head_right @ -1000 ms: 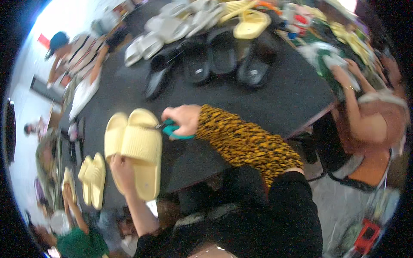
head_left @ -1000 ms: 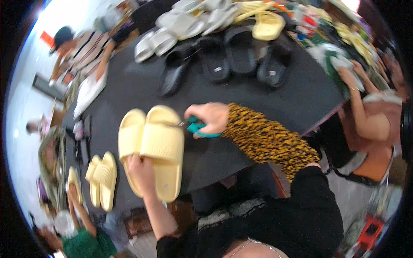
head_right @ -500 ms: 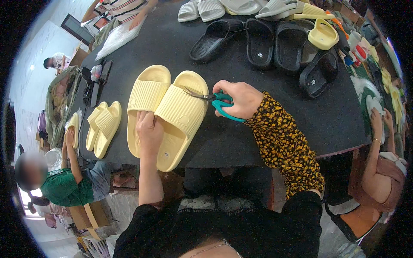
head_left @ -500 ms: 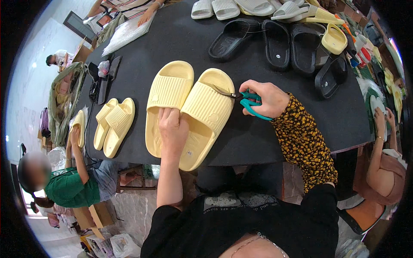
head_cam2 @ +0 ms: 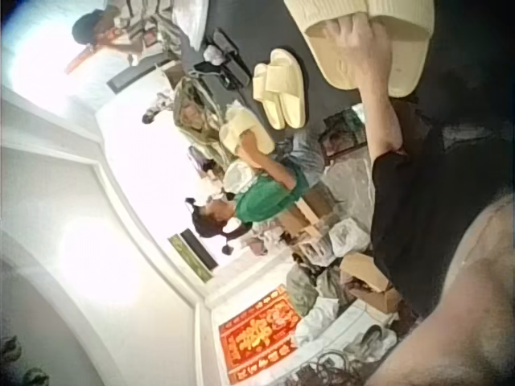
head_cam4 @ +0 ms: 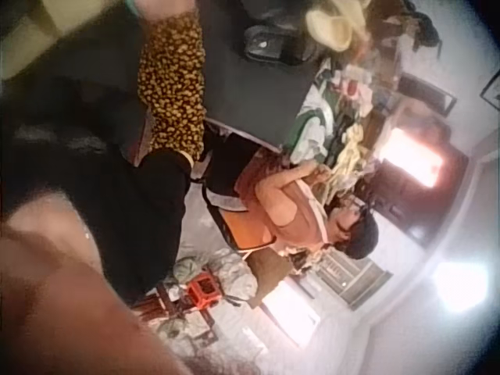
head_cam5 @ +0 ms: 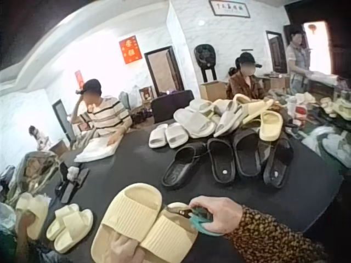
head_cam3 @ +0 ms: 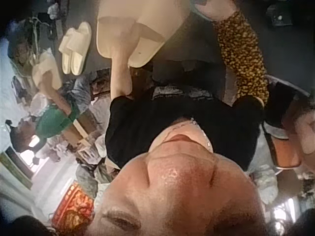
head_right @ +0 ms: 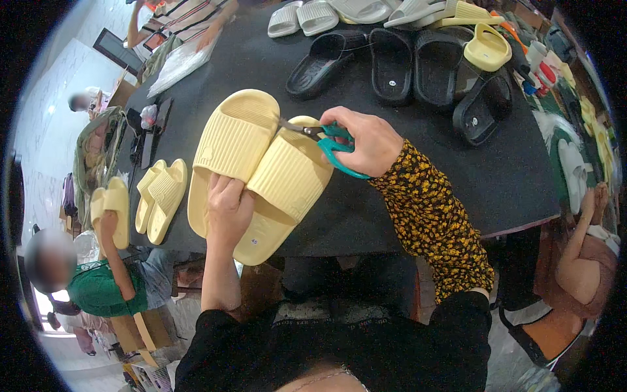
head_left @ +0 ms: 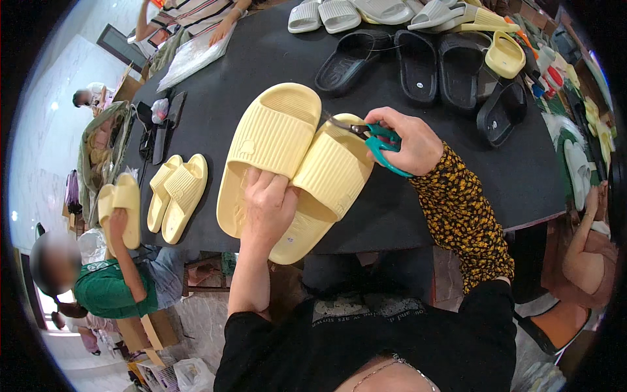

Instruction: Trim excess material from rubber slippers and prepare them for packaging.

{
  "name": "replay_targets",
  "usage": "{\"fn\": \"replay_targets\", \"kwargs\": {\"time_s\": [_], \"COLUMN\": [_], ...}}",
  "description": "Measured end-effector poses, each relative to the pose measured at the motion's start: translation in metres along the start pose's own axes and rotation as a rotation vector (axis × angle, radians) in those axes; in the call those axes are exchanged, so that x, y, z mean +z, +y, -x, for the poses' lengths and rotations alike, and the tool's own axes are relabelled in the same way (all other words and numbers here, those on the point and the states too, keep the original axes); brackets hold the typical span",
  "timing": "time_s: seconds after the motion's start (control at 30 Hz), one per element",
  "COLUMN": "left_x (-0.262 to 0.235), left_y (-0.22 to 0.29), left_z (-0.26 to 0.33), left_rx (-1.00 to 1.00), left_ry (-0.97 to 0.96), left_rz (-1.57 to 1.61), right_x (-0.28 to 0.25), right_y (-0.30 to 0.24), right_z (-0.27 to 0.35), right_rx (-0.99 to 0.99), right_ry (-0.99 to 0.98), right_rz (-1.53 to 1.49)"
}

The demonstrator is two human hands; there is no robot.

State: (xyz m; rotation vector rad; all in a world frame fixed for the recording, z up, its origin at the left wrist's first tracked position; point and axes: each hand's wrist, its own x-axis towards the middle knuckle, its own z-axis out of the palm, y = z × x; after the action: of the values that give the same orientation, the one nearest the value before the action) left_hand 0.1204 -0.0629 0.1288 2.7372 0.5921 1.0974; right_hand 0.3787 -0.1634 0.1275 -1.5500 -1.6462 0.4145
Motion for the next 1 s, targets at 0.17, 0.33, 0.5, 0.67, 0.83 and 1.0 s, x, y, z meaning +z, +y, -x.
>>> {"fn": "replay_targets", "kwargs": {"time_s": [0.17, 0.33, 0.5, 0.67, 0.83, 1.0], "left_x": [-0.005, -0.003, -0.001, -0.007, -0.005, -0.010], "left_y": [0.011, 0.015, 0.018, 0.034, 0.036, 0.037], "left_z": [-0.010, -0.015, -0.018, -0.020, -0.020, -0.021], "left_rx": [0.088, 0.162, 0.180, 0.123, 0.115, 0.137], "left_ry": [-0.069, -0.180, -0.244, -0.311, -0.334, -0.349], "left_rz": [-0.013, -0.106, -0.108, -0.155, -0.182, -0.226], "right_x": [-0.004, -0.008, -0.005, -0.002, -0.004, -0.006], "right_y": [-0.004, 0.005, 0.010, 0.012, 0.011, 0.010], "right_z": [0.003, 0.002, 0.002, 0.002, 0.001, -0.003], "right_rx": [-0.051, -0.125, -0.089, -0.135, -0.111, -0.113], "right_ry": [0.063, 0.068, 0.110, 0.165, 0.175, 0.209], "right_rz": [0.015, 0.092, 0.111, 0.103, 0.107, 0.090]}}
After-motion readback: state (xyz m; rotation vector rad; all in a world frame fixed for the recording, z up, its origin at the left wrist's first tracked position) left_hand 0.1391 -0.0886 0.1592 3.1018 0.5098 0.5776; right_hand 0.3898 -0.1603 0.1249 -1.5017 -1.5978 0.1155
